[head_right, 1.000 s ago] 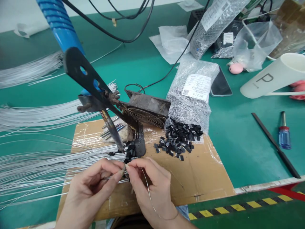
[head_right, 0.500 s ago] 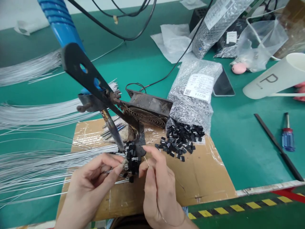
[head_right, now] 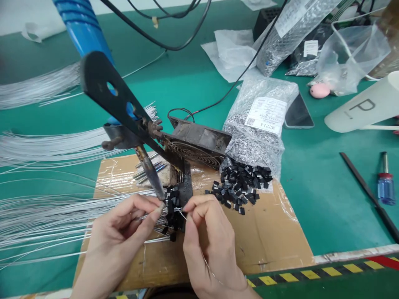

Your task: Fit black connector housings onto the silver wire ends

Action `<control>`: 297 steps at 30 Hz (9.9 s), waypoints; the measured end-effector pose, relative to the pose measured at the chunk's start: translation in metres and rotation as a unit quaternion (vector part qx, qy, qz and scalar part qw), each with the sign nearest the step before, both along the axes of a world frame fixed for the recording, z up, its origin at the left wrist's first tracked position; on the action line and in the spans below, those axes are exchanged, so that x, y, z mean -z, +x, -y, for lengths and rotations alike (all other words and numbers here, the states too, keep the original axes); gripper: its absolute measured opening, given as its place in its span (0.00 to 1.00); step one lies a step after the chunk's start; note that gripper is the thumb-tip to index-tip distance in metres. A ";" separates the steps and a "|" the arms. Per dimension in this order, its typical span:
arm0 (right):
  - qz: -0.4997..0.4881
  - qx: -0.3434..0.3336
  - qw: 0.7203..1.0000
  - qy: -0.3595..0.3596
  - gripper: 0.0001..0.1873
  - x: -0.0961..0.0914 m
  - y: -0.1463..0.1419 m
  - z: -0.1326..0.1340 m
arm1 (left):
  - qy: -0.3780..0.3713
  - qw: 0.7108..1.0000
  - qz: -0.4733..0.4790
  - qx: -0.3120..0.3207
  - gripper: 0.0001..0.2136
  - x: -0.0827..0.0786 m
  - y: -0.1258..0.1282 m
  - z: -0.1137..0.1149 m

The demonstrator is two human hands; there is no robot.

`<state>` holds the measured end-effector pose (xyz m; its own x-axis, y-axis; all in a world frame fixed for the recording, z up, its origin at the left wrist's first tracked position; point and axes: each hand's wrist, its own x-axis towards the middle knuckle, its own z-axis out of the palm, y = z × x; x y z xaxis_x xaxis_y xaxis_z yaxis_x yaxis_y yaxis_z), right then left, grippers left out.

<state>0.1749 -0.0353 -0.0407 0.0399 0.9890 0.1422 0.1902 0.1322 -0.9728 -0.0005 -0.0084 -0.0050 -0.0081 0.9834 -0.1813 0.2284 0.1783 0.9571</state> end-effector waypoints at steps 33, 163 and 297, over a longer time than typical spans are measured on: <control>-0.047 0.006 0.999 0.000 0.11 -0.008 -0.010 -0.010 | -0.009 1.000 -0.007 -0.007 0.08 -0.004 0.001 -0.009; 0.069 0.069 0.976 0.197 0.12 -0.013 -0.022 -0.018 | 0.032 0.998 -0.060 -0.016 0.06 0.004 0.001 0.003; 0.037 -0.138 0.987 0.076 0.11 0.011 -0.012 0.009 | -0.041 0.973 -0.131 0.186 0.12 0.000 -0.020 0.035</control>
<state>0.1633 -0.0447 -0.0519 -0.2433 0.9277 0.2830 0.1959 0.3328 -0.9224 -0.0204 -0.0432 -0.0049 0.2884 0.9095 -0.2995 0.5253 0.1112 0.8436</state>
